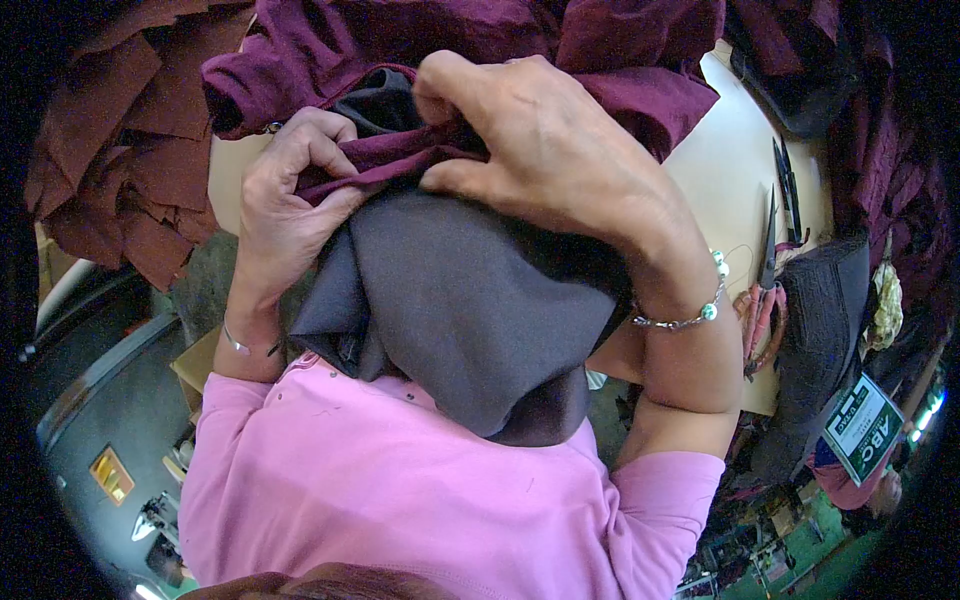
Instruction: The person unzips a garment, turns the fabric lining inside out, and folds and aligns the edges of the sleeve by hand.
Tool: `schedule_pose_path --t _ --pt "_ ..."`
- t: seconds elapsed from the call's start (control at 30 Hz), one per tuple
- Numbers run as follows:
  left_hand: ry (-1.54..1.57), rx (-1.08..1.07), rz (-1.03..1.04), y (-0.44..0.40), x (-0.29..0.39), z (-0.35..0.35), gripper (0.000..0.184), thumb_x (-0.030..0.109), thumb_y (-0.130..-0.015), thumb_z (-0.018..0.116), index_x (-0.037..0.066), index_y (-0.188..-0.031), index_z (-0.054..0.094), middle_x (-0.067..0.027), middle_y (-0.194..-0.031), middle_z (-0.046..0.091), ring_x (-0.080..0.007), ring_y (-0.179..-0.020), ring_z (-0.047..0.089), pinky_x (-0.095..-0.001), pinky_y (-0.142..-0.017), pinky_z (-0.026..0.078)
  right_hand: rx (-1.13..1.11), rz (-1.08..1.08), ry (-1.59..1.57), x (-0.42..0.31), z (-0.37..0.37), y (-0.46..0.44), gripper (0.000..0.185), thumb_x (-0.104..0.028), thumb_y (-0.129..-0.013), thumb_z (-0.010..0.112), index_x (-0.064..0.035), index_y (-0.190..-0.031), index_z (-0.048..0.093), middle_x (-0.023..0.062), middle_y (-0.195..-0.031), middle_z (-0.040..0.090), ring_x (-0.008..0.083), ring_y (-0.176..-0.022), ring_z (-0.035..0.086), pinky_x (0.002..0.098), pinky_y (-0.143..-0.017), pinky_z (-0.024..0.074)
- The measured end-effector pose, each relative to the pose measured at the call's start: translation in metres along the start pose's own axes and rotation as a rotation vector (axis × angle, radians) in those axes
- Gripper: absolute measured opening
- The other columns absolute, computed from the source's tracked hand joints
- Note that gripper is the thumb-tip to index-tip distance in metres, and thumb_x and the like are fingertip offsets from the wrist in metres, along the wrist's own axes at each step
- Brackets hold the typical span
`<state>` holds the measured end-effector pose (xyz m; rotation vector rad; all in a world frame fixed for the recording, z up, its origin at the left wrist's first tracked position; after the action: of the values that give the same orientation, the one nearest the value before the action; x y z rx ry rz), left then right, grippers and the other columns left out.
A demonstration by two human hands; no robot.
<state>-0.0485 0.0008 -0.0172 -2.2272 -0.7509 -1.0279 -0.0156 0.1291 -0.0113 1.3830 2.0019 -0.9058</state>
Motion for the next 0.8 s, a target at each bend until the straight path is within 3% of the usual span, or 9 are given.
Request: schedule_pose_path --t 0.1,0.3,0.4,0.6,0.63,0.73,0.8 --pt "-0.033 -0.017 0.029 -0.001 0.005 0.0 0.018 -0.002 -0.061 0.071 -0.002 -0.069 0.054 -0.0118 -0.081 0.056 -0.0221 -0.073 0.058 -0.0282 -0.065 0.045 -0.004 -0.078 0.076 -0.003 0.005 -0.001 0.021 -0.012 -0.068 0.064 0.0005 -0.08 0.052 0.0169 -0.075 0.057 0.0338 -0.075 0.057 0.0384 -0.064 0.0447" --pt "0.016 -0.013 0.024 0.001 0.003 -0.006 0.012 0.005 -0.068 0.069 -0.001 -0.073 0.06 -0.0104 -0.081 0.057 -0.0186 -0.068 0.056 -0.0256 -0.062 0.044 -0.119 0.033 -0.036 0.006 0.003 -0.001 0.017 -0.012 -0.071 0.062 -0.0004 -0.082 0.055 0.0162 -0.075 0.059 0.0334 -0.073 0.058 0.0377 -0.064 0.0459" --pt "0.039 -0.042 -0.051 0.001 0.007 -0.005 0.012 0.003 -0.068 0.07 0.0 -0.071 0.059 -0.0089 -0.085 0.056 -0.017 -0.077 0.053 -0.0266 -0.071 0.041 -0.087 0.019 -0.069 0.001 0.005 -0.002 0.019 -0.014 -0.072 0.063 -0.0009 -0.084 0.058 0.0155 -0.078 0.06 0.0318 -0.073 0.059 0.0373 -0.064 0.0461" --pt "0.129 -0.008 0.086 0.005 0.011 -0.001 0.024 -0.001 -0.065 0.071 0.002 -0.083 0.056 -0.008 -0.082 0.054 -0.0174 -0.075 0.052 -0.026 -0.07 0.042 -0.073 -0.098 0.064 -0.016 0.008 -0.001 0.017 -0.015 -0.072 0.063 -0.0023 -0.082 0.059 0.0119 -0.075 0.06 0.0294 -0.071 0.059 0.0344 -0.064 0.0444" --pt "0.049 -0.028 0.088 0.005 0.014 -0.002 0.023 0.001 -0.068 0.07 0.003 -0.085 0.054 -0.0093 -0.088 0.055 -0.0173 -0.08 0.053 -0.0266 -0.073 0.042 -0.066 -0.104 0.029 -0.016 0.007 -0.002 0.016 -0.014 -0.071 0.062 -0.0018 -0.08 0.058 0.0126 -0.073 0.059 0.0302 -0.07 0.058 0.0355 -0.063 0.0441" --pt "-0.027 0.341 0.36 0.008 0.034 -0.042 0.022 0.0 -0.067 0.07 0.002 -0.085 0.057 -0.008 -0.086 0.057 -0.0218 -0.078 0.056 -0.0288 -0.07 0.046 -0.069 -0.117 -0.037 -0.018 -0.006 -0.003 0.014 -0.012 -0.072 0.061 -0.0012 -0.08 0.057 0.0139 -0.073 0.058 0.0318 -0.071 0.057 0.0365 -0.062 0.044" --pt "-0.368 0.516 0.339 0.009 0.037 -0.072 0.014 0.003 -0.073 0.064 0.0 -0.086 0.059 -0.0081 -0.091 0.058 -0.023 -0.08 0.056 -0.0282 -0.073 0.046 -0.044 -0.006 -0.1 -0.013 -0.017 -0.003 0.015 -0.011 -0.074 0.06 0.0007 -0.083 0.057 0.0139 -0.071 0.057 0.0272 -0.067 0.057 0.0331 -0.062 0.0444"
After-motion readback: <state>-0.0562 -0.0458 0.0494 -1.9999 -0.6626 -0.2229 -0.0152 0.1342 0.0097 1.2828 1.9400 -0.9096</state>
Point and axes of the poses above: each hand's wrist, its own y-axis away from the middle knuckle, its own z-axis out of the palm, x = y × z, the point moved 8 cm from there along -y, towards the middle knuckle
